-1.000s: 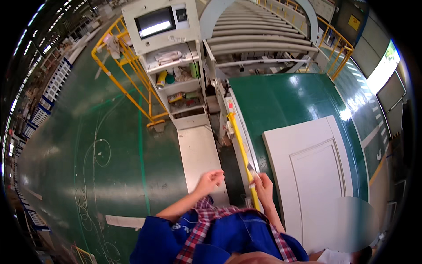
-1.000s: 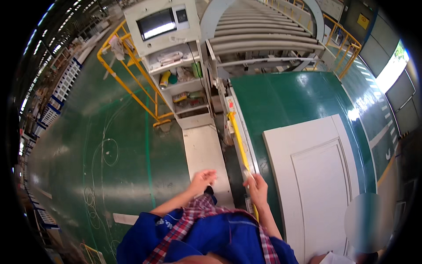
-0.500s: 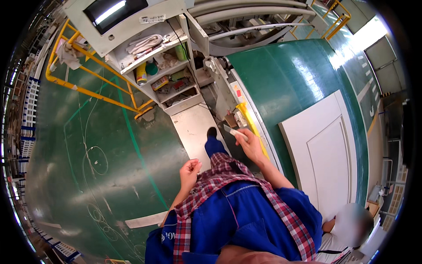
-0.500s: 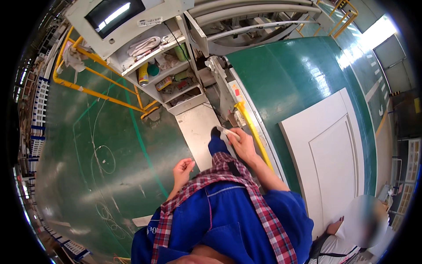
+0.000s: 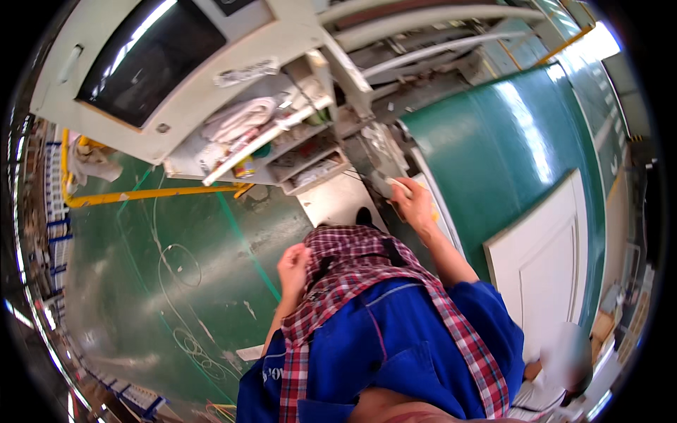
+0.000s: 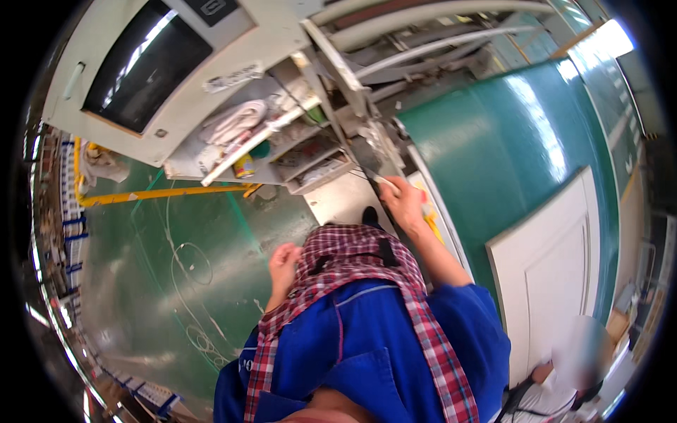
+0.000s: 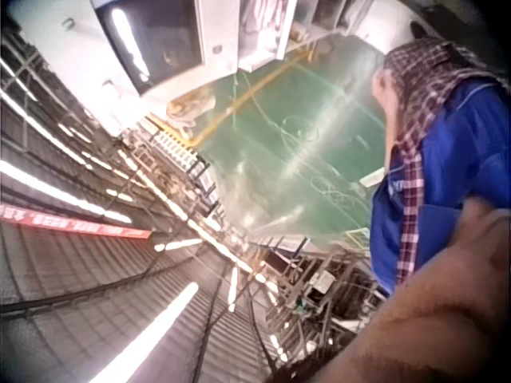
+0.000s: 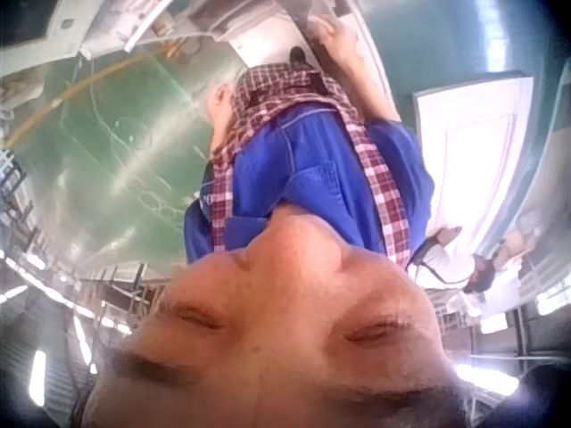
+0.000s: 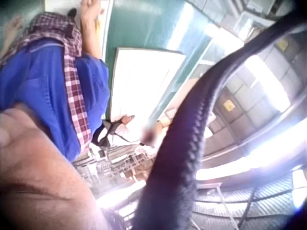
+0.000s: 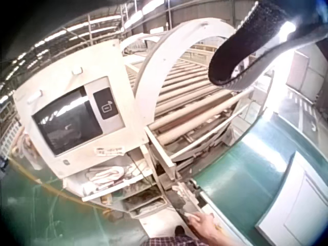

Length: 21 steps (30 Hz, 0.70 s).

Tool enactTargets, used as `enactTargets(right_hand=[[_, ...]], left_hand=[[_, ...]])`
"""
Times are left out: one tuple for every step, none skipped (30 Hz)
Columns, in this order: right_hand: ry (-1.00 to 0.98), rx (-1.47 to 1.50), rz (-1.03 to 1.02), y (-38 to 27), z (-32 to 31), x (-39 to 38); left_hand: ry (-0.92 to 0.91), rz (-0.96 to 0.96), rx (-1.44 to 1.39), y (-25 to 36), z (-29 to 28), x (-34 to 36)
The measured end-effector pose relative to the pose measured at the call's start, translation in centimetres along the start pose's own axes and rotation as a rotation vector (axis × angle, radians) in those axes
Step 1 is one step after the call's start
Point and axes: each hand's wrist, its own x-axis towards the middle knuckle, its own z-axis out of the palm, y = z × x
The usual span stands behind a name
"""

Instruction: The person sits on the floor and uses a small abrasive tool to smooth the edges of a white wooden door panel. They then stand and use a utility knife to scrape along the grooves of the door panel, followed by applying a substance from a tube to the edge of the panel.

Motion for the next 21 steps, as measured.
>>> enactTargets(right_hand=[[0.02,0.021,0.014,-1.3,0.2,0.6],[0.042,0.051,-0.006,-1.2,0.6,1.3],[0.068,0.082,-0.024,-1.2,1.4,2.0],[0.065,0.146,-0.019,-2.4,2.2,2.4],[0.068,0.14,-0.044,-3.3,3.0,2.6],[0.072,0.136,-0.068,-4.1,3.9,2.8],[0.088,0.126,-0.098,-5.0,4.5,3.0],[0.1,0.204,-0.134,-5.9,5.2,3.0],[0.109,0.191,-0.156,-6.5,5.9,3.4],[0.124,0.108,-0.204,-7.0,6.1,3.8],[0.141,0.029,-0.249,-7.5,6.3,4.4],[0.165,0.002,-0.275,-8.2,6.4,5.2],[0.182,-0.02,-0.302,-9.0,6.5,6.1],[0.2,-0.045,-0.325,-9.7,6.5,7.0],[0.2,-0.046,-0.305,-10.1,6.4,7.9],[0.198,-0.046,-0.285,-10.5,6.3,8.9],[0.193,-0.045,-0.261,-10.8,6.2,9.7],[0.172,-0.104,-0.247,-11.5,5.9,10.5],[0.157,-0.078,-0.221,-11.9,5.9,10.8],[0.141,-0.052,-0.197,-12.3,6.0,11.0],[0.124,-0.027,-0.173,-12.5,6.1,11.2]], left_hand=[[-0.057,-0.041,0.06,0.1,0.5,1.1],[-0.135,-0.065,0.051,0.1,1.1,2.1],[-0.205,-0.056,0.009,0.1,1.7,3.4],[-0.295,-0.021,0.044,-0.3,2.0,4.8],[-0.378,-0.036,0.12,0.3,2.6,6.4],[-0.397,-0.052,0.078,0.8,3.1,7.5],[-0.429,-0.061,0.031,2.1,3.9,8.8],[-0.435,-0.015,0.072,3.3,4.3,10.2],[-0.439,0.032,0.112,4.5,4.6,11.5],[-0.432,0.07,0.136,6.2,4.9,12.6],[-0.396,0.119,0.167,8.1,5.1,13.6],[-0.371,0.162,0.219,9.3,4.8,14.7],[-0.338,0.206,0.274,10.5,4.3,15.7],[-0.306,0.336,0.329,12.9,4.2,16.2],[-0.272,0.467,0.382,15.2,4.0,16.7],[-0.251,0.584,0.42,16.1,3.5,17.5],[-0.21,0.676,0.452,17.5,3.2,18.0],[-0.173,0.776,0.472,18.1,3.0,18.9],[-0.13,0.881,0.493,18.5,2.6,19.7],[-0.125,0.891,0.505,18.6,2.3,20.1],[-0.119,0.902,0.517,18.5,2.0,20.4]])
